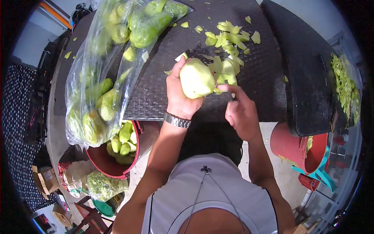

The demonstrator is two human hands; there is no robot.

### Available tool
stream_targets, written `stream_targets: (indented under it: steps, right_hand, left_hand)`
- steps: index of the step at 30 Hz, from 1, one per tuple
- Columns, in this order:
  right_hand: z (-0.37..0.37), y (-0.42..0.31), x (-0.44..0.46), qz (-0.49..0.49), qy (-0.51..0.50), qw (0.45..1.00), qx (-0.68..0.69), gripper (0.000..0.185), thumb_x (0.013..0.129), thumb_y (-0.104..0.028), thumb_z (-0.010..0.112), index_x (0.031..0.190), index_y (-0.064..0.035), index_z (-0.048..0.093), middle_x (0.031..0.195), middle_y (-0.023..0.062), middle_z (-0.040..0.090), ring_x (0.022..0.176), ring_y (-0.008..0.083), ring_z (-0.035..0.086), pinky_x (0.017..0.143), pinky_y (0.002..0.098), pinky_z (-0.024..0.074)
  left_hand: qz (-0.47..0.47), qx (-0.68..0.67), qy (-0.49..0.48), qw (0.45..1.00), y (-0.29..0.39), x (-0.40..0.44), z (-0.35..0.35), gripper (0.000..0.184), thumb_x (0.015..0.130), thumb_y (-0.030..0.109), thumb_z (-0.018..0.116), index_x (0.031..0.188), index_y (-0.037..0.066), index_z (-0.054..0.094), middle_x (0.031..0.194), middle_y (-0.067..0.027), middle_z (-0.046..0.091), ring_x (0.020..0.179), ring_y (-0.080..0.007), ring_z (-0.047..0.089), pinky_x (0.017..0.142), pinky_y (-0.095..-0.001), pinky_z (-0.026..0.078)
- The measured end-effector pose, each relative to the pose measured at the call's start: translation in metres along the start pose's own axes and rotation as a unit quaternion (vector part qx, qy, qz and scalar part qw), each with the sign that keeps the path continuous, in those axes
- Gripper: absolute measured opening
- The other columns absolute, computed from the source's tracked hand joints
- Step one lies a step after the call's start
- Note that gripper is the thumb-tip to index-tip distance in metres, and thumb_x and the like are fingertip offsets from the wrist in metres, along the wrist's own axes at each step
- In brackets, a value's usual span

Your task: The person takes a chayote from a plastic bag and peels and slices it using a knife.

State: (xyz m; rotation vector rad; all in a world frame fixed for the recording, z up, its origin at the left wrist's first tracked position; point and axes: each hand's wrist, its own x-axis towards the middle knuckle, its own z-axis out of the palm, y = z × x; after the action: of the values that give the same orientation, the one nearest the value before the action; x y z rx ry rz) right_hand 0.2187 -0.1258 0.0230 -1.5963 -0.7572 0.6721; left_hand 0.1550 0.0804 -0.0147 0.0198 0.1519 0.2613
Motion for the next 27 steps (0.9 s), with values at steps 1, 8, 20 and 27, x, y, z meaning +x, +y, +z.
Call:
stream_targets:
  steps: [1, 8, 20, 27]
  right_hand:
    - [0.0, 0.0, -0.002, -0.01, -0.004, 0.999, -0.052, 0.069, 0.1, -0.055, 0.063, 0.146, -0.0054, 0.052, 0.059, 0.0011, 0.053, 0.052, 0.0114, 0.054, 0.053, 0.0282, 0.042]
    - [0.019, -0.008, -0.006, -0.031, -0.052, 0.998, 0.014, 0.073, 0.103, -0.034, 0.053, 0.164, -0.005, 0.024, 0.064, 0.0094, 0.061, 0.056, 0.0175, 0.064, 0.057, 0.0316, 0.0497]
    - [0.025, -0.002, 0.0, -0.057, -0.052, 0.997, 0.021, 0.096, 0.105, -0.066, 0.038, 0.161, 0.0088, 0.017, 0.056, 0.0059, 0.06, 0.047, 0.008, 0.048, 0.049, 0.0244, 0.0366]
    - [0.029, 0.0, 0.002, -0.079, -0.051, 0.995, 0.016, 0.092, 0.105, -0.058, 0.044, 0.161, 0.0096, 0.015, 0.056, 0.0064, 0.056, 0.047, 0.0125, 0.052, 0.05, 0.0278, 0.0422]
  left_hand:
    - [0.017, 0.013, 0.018, 1.0, -0.002, 0.004, -0.002, 0.04, 0.104, 0.037, 0.052, 0.119, 0.002, 0.064, 0.112, -0.0249, 0.068, 0.105, -0.0401, 0.067, 0.097, -0.0581, 0.053]
    - [0.095, 0.07, 0.05, 0.992, -0.018, 0.001, 0.005, 0.037, 0.102, 0.036, 0.055, 0.113, 0.002, 0.064, 0.106, -0.021, 0.07, 0.101, -0.0368, 0.069, 0.09, -0.0478, 0.059]
    - [0.149, 0.098, 0.114, 0.977, -0.026, 0.001, 0.015, 0.023, 0.103, 0.03, 0.054, 0.106, 0.009, 0.064, 0.094, -0.0052, 0.07, 0.087, -0.0216, 0.071, 0.081, -0.0394, 0.059]
    - [0.128, 0.11, 0.078, 0.983, -0.017, -0.002, 0.006, 0.032, 0.104, 0.032, 0.051, 0.11, 0.003, 0.063, 0.099, -0.0169, 0.072, 0.093, -0.0327, 0.071, 0.085, -0.0452, 0.059]
